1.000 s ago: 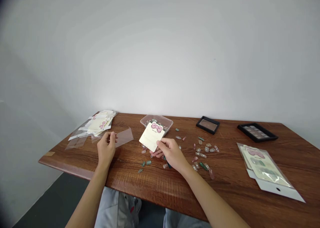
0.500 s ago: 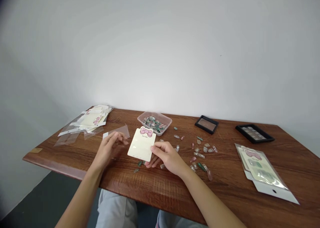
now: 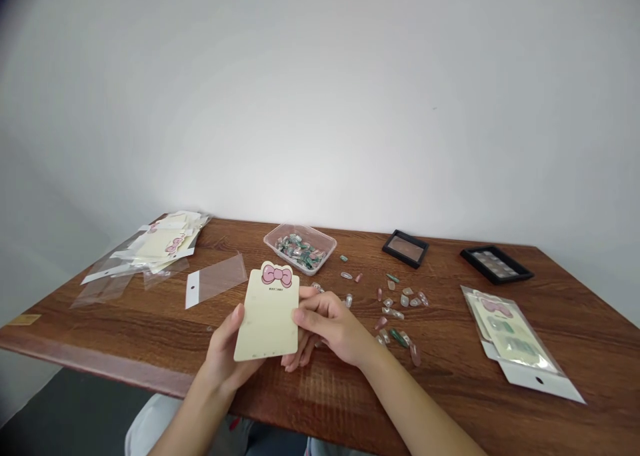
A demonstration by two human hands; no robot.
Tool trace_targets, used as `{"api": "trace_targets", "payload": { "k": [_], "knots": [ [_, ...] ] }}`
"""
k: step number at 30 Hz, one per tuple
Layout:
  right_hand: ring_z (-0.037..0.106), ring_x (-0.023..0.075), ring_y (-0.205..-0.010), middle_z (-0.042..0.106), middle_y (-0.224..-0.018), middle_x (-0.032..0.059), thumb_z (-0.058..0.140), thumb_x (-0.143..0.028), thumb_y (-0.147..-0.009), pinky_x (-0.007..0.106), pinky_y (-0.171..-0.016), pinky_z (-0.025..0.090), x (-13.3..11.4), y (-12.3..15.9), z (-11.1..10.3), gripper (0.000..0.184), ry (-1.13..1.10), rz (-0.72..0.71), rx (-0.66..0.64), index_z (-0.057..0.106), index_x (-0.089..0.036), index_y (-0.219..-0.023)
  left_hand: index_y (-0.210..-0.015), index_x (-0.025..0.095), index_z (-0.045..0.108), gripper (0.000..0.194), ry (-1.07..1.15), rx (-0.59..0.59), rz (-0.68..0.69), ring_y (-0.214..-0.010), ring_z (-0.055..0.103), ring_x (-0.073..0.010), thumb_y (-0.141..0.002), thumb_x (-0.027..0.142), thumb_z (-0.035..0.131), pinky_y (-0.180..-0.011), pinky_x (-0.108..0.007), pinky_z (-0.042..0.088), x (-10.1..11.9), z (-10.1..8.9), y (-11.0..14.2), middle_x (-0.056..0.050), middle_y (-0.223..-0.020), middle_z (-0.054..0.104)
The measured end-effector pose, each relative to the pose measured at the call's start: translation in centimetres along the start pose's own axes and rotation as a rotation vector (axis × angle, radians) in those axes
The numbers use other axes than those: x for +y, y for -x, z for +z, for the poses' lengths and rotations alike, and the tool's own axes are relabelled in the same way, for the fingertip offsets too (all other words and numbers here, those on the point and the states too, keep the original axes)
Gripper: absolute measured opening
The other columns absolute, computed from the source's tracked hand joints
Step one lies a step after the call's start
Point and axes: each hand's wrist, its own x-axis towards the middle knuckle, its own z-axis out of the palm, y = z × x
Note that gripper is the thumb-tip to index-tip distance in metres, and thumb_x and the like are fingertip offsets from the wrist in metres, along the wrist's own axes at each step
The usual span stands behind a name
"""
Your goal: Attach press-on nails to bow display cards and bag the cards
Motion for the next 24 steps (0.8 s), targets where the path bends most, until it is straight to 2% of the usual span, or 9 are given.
{"api": "trace_targets", "payload": {
  "k": [2,5,8,10,12,17,21,24],
  "knots": [
    [0.071,0.0202,-0.055,0.075,-0.068,0.0122,0.048,-0.071,-0.091,0.027,-0.048,0.053,0.0,0.1,0.0,0.061,0.076,-0.006,0.016,0.065,-0.015,-0.073,-0.118,0.016,0.072,0.059,0.028,0.007,0.012,-0.111,0.067,-0.0396,-0.081,0.061,0.063,-0.094,-0.049,0.053,1.0,0.6,0.2,-0.015,-0.118,0.074],
    [0.069,0.0192,-0.057,0.072,-0.066,0.0071,0.044,-0.068,-0.095,0.028,-0.053,0.053,0.0,0.2,-0.1,0.056,0.254,-0.034,0.149,0.064,-0.018,-0.081,-0.115,0.018,0.073,0.053,0.048,0.245,0.049,-0.110,0.068,-0.0395,-0.089,0.059,0.051,-0.096,-0.052,0.053,3.2,0.5,0.4,-0.014,-0.121,0.072],
    [0.063,0.0174,-0.063,0.067,-0.070,0.0031,0.050,-0.050,-0.098,0.029,-0.064,0.050,0.4,-0.2,-0.2,0.035,0.531,-0.068,0.378,0.065,-0.021,-0.086,-0.129,0.024,0.064,0.056,0.050,0.453,0.137,-0.100,0.072,-0.0379,-0.089,0.058,0.047,-0.092,-0.057,0.055,5.1,-0.8,0.3,-0.013,-0.127,0.071],
    [0.060,0.0191,-0.070,0.066,-0.077,0.0040,0.053,-0.040,-0.097,0.031,-0.069,0.047,0.8,-0.5,-0.4,0.025,0.727,-0.076,0.500,0.066,-0.022,-0.086,-0.133,0.023,0.061,0.056,0.032,0.507,0.132,-0.108,0.070,-0.0405,-0.089,0.055,0.046,-0.088,-0.058,0.057,5.6,-1.9,0.2,-0.015,-0.131,0.069],
    [0.059,0.0208,-0.074,0.066,-0.082,0.0046,0.055,-0.034,-0.094,0.033,-0.070,0.044,1.4,-0.9,-0.5,0.018,0.886,-0.063,0.564,0.067,-0.023,-0.085,-0.131,0.021,0.062,0.055,0.039,0.539,0.097,-0.117,0.065,-0.0431,-0.088,0.051,0.048,-0.087,-0.059,0.058,5.4,-3.1,0.3,-0.017,-0.132,0.069],
    [0.061,0.0228,-0.079,0.063,-0.085,0.0040,0.059,-0.027,-0.091,0.035,-0.071,0.046,2.1,-1.3,-1.3,0.009,1.099,-0.001,0.586,0.066,-0.024,-0.088,-0.131,0.021,0.063,0.055,0.250,0.641,0.003,-0.122,0.063,-0.0448,-0.083,0.043,0.053,-0.091,-0.062,0.057,3.8,-5.2,1.2,-0.020,-0.133,0.068],
    [0.064,0.0226,-0.085,0.065,-0.090,0.0044,0.056,-0.025,-0.095,0.035,-0.075,0.049,2.0,-1.4,-2.1,0.010,1.199,0.033,0.562,0.066,-0.024,-0.093,-0.140,0.022,0.056,0.062,0.393,0.665,-0.089,-0.121,0.064,-0.0443,-0.081,0.042,0.052,-0.088,-0.061,0.058,3.2,-5.2,1.6,-0.020,-0.132,0.069],
    [0.064,0.0223,-0.087,0.064,-0.092,0.0043,0.056,-0.024,-0.096,0.036,-0.078,0.050,2.2,-1.4,-2.7,0.011,1.213,0.061,0.548,0.067,-0.024,-0.100,-0.142,0.022,0.055,0.062,0.415,0.666,-0.114,-0.119,0.065,-0.0447,-0.085,0.046,0.052,-0.080,-0.058,0.061,3.2,-4.9,1.5,-0.021,-0.133,0.068]
  ]
}}
